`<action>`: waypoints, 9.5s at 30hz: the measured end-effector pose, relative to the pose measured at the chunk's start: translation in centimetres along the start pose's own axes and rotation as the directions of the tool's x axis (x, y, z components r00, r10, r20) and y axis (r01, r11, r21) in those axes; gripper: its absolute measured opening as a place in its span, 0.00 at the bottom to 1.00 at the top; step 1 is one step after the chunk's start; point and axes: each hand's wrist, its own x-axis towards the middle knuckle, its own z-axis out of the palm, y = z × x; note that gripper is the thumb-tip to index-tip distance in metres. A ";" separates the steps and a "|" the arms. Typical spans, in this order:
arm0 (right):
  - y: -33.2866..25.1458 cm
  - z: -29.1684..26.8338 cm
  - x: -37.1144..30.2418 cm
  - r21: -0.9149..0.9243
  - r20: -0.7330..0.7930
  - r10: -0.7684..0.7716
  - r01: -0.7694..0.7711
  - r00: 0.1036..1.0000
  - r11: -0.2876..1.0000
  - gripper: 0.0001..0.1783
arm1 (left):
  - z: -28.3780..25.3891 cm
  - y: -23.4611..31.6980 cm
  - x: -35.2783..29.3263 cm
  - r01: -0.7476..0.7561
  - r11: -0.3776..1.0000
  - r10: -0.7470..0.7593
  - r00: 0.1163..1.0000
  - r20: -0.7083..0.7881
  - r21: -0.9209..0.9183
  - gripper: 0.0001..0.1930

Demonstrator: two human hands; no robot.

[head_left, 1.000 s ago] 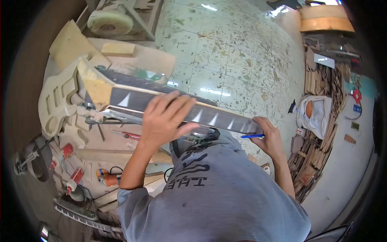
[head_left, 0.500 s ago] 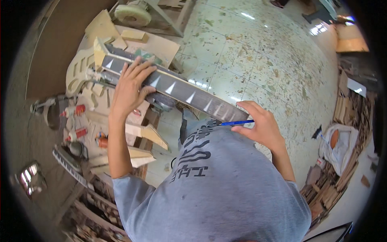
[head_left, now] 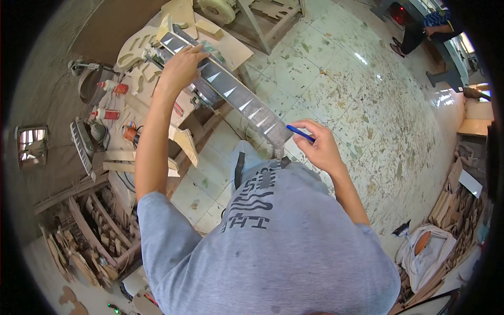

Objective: The person picks up a wooden guitar neck, holds it with one hand, and uses a blue pen to mark specific points on the side of the fretboard.

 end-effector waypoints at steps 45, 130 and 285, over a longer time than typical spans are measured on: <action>9.6 -9.2 7.8 0.203 0.380 0.023 -0.107 0.925 0.973 0.17 | 2.2 8.4 2.3 0.644 0.743 -0.652 0.632 -0.418 -0.185 0.11; -8.1 10.1 41.5 0.117 0.320 -0.580 0.576 0.749 0.809 0.15 | -2.4 1.1 3.8 0.761 0.608 -0.749 0.644 0.153 -0.226 0.50; -12.2 5.2 14.9 -0.141 0.770 -0.488 0.856 0.410 0.497 0.15 | 0.2 4.7 -0.7 0.440 0.892 -0.449 0.889 -0.090 -0.105 0.32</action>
